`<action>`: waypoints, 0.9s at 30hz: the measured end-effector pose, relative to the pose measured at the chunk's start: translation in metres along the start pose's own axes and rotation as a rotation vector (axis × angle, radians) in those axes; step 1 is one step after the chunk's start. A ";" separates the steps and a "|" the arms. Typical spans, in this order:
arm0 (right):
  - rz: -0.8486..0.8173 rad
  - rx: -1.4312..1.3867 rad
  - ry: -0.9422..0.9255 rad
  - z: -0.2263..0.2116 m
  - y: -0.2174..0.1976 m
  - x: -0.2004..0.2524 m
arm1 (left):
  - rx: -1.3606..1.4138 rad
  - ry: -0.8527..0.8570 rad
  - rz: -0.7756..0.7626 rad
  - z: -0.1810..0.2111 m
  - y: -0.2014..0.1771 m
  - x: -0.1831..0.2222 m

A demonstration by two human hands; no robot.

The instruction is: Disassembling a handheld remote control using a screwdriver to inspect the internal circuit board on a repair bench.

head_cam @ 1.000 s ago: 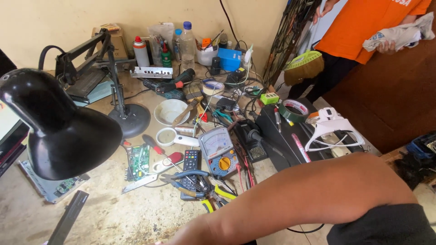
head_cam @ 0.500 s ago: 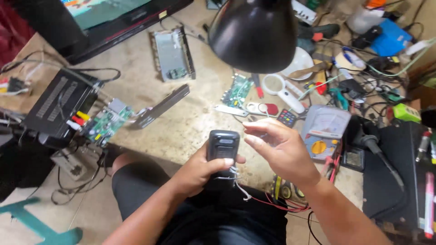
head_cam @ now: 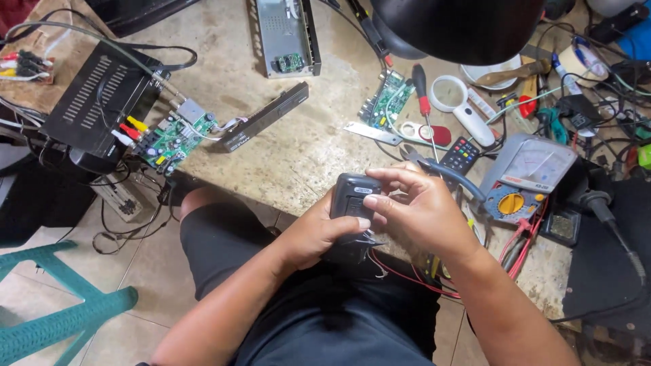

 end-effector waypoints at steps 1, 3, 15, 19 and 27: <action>-0.001 -0.002 0.004 -0.001 0.002 0.000 | 0.000 -0.004 0.002 -0.003 -0.002 0.000; -0.012 -0.010 0.029 -0.001 0.006 0.001 | -0.020 0.012 -0.005 -0.006 -0.006 -0.002; 0.012 0.250 -0.059 -0.010 0.037 0.035 | -0.402 -0.036 0.015 -0.005 -0.048 0.029; 0.050 0.338 -0.195 -0.003 0.018 0.047 | -0.139 -0.071 0.166 0.015 -0.060 0.036; 0.572 1.068 0.121 0.000 -0.109 -0.035 | 0.039 0.000 0.299 0.020 -0.084 0.019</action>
Point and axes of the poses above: each hand's wrist, its own x-axis away from the middle knuckle, its own y-axis out of the palm, z = x × y, the point moved 7 cm from there along -x, towards the middle knuckle, and after that the axes turned 15 degrees about y, right-handed, at the moved point
